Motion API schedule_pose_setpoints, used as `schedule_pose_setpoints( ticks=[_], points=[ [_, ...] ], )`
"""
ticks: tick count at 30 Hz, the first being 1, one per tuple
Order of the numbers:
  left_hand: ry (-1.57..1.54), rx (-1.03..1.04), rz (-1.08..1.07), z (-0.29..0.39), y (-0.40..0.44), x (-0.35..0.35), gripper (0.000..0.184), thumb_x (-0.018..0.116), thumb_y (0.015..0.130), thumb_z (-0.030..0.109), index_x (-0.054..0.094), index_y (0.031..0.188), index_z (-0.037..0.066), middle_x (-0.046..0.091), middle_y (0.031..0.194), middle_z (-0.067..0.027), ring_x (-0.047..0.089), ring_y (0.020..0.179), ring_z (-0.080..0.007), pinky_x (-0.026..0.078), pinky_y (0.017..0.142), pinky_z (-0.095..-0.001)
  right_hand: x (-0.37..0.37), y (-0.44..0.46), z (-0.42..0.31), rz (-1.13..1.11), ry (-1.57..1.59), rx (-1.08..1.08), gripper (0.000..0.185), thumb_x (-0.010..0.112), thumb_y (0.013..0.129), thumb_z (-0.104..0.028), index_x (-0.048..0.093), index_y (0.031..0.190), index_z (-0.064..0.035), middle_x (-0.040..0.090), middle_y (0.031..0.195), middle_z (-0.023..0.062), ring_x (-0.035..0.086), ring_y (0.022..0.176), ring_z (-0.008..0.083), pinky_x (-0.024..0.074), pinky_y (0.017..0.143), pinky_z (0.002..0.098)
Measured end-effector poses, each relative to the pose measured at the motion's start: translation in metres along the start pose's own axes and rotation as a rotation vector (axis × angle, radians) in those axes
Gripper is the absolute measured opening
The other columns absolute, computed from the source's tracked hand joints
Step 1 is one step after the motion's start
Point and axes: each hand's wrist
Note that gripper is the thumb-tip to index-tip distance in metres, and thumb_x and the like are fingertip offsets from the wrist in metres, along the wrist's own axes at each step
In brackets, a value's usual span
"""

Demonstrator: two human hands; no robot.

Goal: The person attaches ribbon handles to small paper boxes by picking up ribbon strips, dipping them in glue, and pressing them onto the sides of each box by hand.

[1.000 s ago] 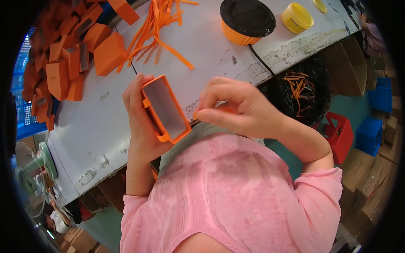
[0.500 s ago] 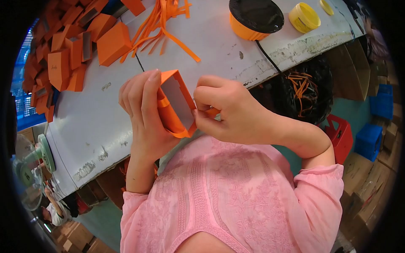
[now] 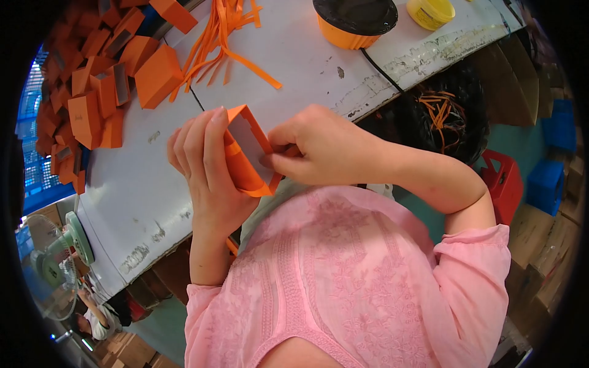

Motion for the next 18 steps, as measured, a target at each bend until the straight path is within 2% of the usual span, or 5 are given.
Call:
schedule_pose_setpoints(
  ticks=[3, 8, 10, 16, 18],
  points=[
    [-0.177, -0.121, -0.038, 0.002, 0.002, -0.002, 0.087, 0.084, 0.068, 0.026, 0.044, 0.144, 0.008, 0.051, 0.132, -0.0102, 0.048, 0.122, -0.0292, 0.024, 0.111, -0.0492, -0.024, 0.003, -0.006, -0.22, 0.05, 0.234, 0.021, 0.07, 0.093, -0.018, 0.07, 0.082, -0.0001, 0.054, 0.061, -0.0041, 0.045, 0.06, 0.0031, 0.0364, 0.053, 0.0228],
    [-0.385, -0.255, -0.16, -0.005, 0.002, -0.014, 0.11, 0.091, 0.058, 0.021, 0.033, 0.15, 0.005, 0.045, 0.137, -0.0153, 0.044, 0.125, -0.034, 0.029, 0.11, -0.0456, -0.061, -0.01, 0.008, -0.208, 0.137, 0.178, 0.025, 0.07, 0.093, -0.019, 0.069, 0.077, -0.0005, 0.057, 0.065, -0.0043, 0.045, 0.06, 0.0028, 0.0344, 0.053, 0.022],
    [-0.462, -0.311, -0.18, -0.008, 0.001, -0.017, 0.112, 0.091, 0.057, 0.017, 0.031, 0.151, 0.004, 0.044, 0.138, -0.0165, 0.044, 0.125, -0.0353, 0.032, 0.109, -0.0446, -0.084, -0.022, 0.014, -0.117, 0.121, 0.116, 0.027, 0.071, 0.093, -0.025, 0.071, 0.078, -0.0018, 0.062, 0.068, -0.0034, 0.049, 0.062, 0.0023, 0.0369, 0.053, 0.022],
    [-0.6, -0.401, -0.168, -0.01, -0.002, -0.016, 0.114, 0.092, 0.057, 0.014, 0.029, 0.152, 0.004, 0.043, 0.138, -0.0178, 0.043, 0.125, -0.0371, 0.037, 0.106, -0.0448, -0.132, -0.062, 0.055, 0.125, 0.262, 0.13, 0.017, 0.072, 0.093, -0.018, 0.067, 0.084, -0.0047, 0.063, 0.08, -0.0041, 0.059, 0.076, 0.0025, 0.0473, 0.067, 0.0182],
    [-0.494, -0.363, -0.179, -0.01, -0.001, -0.014, 0.114, 0.089, 0.059, 0.008, 0.026, 0.154, 0.006, 0.041, 0.141, -0.0107, 0.051, 0.118, -0.0247, 0.047, 0.096, -0.0369, -0.127, -0.068, 0.065, 0.389, 0.435, 0.085, 0.013, 0.071, 0.094, -0.018, 0.066, 0.089, -0.0068, 0.062, 0.082, -0.0039, 0.062, 0.078, 0.0033, 0.0536, 0.073, 0.0215]
  ],
)
Point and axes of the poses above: each hand's wrist, its own y-axis towards the middle knuckle, its own x-axis out of the palm, z = x × y
